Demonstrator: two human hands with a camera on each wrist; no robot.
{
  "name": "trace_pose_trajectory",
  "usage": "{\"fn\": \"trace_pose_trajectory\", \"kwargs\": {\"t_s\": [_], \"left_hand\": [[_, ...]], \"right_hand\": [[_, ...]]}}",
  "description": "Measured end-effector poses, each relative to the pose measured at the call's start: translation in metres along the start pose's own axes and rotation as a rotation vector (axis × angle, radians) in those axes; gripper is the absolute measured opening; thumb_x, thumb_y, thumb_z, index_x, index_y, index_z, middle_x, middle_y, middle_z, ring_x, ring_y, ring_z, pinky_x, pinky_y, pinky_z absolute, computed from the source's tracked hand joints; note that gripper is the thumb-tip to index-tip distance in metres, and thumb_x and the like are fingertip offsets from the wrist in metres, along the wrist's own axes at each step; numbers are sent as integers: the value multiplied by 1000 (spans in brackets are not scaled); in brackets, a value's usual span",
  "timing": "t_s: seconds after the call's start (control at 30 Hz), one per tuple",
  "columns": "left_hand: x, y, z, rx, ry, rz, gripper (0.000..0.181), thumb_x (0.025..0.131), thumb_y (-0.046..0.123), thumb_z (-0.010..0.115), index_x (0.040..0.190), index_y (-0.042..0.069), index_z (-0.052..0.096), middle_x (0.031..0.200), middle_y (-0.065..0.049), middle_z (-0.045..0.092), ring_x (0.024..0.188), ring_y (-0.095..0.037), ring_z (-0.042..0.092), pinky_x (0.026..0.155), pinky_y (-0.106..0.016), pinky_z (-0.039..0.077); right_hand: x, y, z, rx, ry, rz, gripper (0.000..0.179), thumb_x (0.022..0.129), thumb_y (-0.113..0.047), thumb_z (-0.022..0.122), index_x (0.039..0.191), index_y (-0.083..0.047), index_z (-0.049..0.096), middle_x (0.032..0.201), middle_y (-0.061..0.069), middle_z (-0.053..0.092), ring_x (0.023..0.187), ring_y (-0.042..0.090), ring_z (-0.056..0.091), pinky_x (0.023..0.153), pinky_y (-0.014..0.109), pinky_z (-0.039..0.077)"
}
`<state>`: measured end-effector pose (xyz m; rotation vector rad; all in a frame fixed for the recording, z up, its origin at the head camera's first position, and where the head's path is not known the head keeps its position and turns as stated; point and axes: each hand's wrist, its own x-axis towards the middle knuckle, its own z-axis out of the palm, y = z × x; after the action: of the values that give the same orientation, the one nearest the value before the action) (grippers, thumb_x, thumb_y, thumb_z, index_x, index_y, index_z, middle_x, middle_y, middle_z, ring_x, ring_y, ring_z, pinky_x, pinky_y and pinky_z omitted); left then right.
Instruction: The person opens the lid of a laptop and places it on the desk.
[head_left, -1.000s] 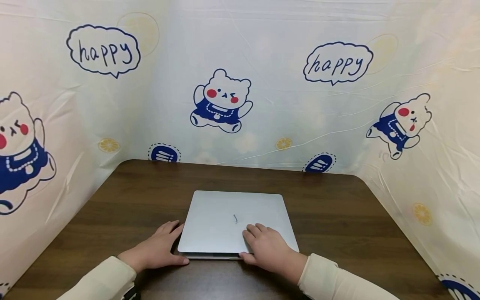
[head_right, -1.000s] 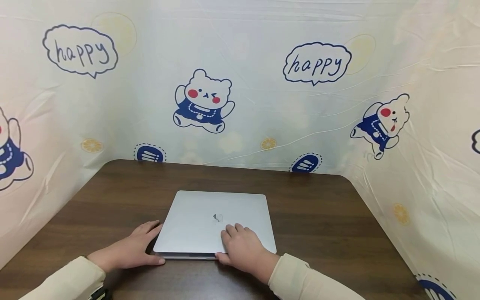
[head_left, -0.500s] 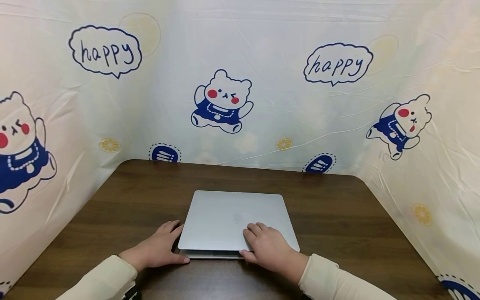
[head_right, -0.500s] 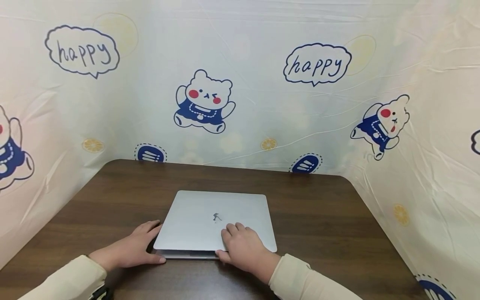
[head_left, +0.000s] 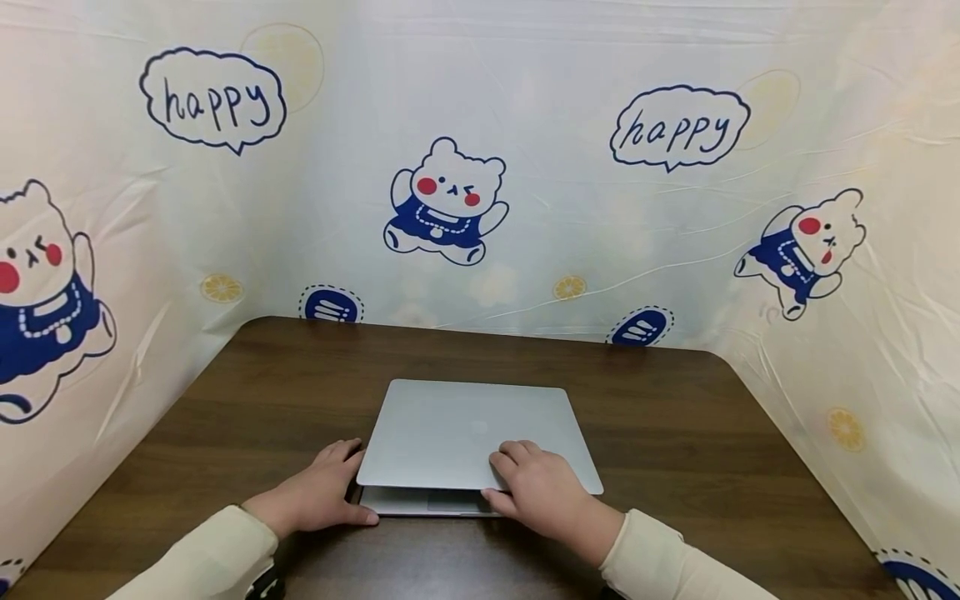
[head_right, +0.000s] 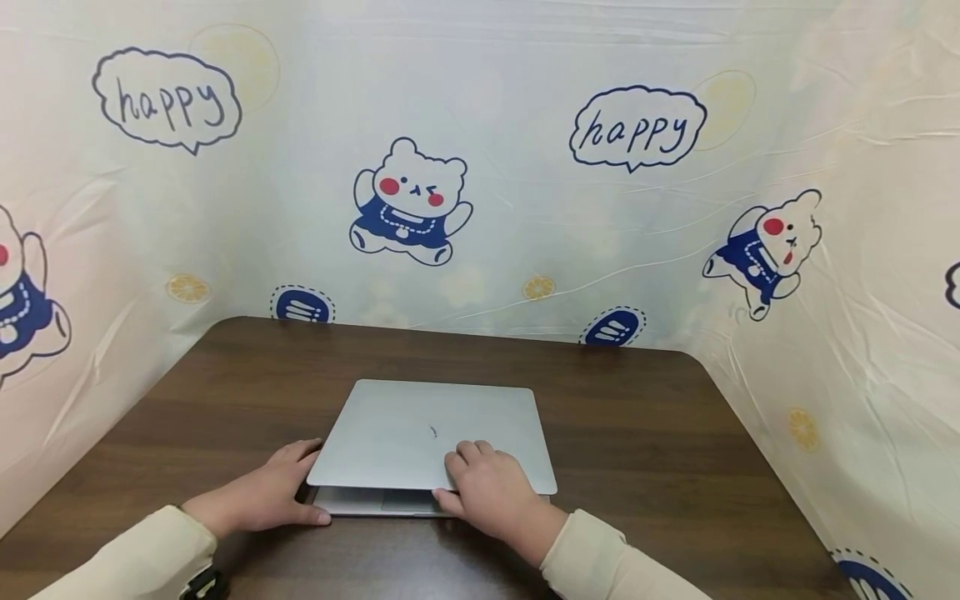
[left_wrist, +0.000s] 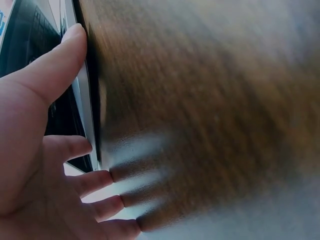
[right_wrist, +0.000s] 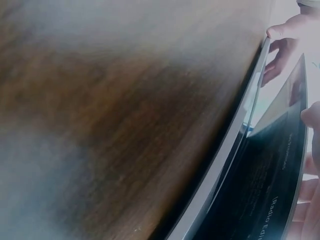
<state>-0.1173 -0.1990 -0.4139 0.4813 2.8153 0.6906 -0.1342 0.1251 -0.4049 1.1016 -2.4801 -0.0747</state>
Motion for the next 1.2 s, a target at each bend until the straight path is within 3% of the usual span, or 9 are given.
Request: {"fn": "trace_pose_trajectory", "kwargs": {"t_s": [0.47, 0.7, 0.97, 1.2], "left_hand": [[-1, 0, 0, 1, 17, 17, 95, 69, 47, 83, 136, -10, 45, 141, -37, 34, 131, -58, 26, 102, -66, 27], [-2, 1, -1, 6, 14, 17, 92, 69, 45, 84, 136, -8, 47, 140, -37, 35, 130, -57, 27, 101, -66, 28], [-2, 3, -2, 31, 22, 31, 91, 69, 46, 83, 134, -8, 49, 138, -37, 37, 129, -57, 30, 101, -65, 29], [-2, 2, -1, 55, 23, 36, 94, 69, 48, 83, 136, -9, 47, 137, -37, 37, 128, -56, 32, 100, -64, 32]], "right_hand": [[3, 1, -3, -3, 112, 4, 31, 88, -42, 67, 100, -13, 69, 96, 2, 64, 88, 17, 63, 61, 30, 54], [4, 4, -6, 14, 189, -11, 38, 96, -47, 53, 97, -12, 69, 94, 3, 64, 85, 18, 64, 56, 30, 53], [7, 6, -9, 9, 148, 25, 29, 86, -40, 69, 99, -14, 72, 96, 1, 67, 86, 16, 65, 58, 30, 54], [11, 6, -15, 12, 186, 56, 26, 84, -39, 72, 95, -16, 72, 92, -1, 67, 83, 15, 65, 55, 31, 53]]}}
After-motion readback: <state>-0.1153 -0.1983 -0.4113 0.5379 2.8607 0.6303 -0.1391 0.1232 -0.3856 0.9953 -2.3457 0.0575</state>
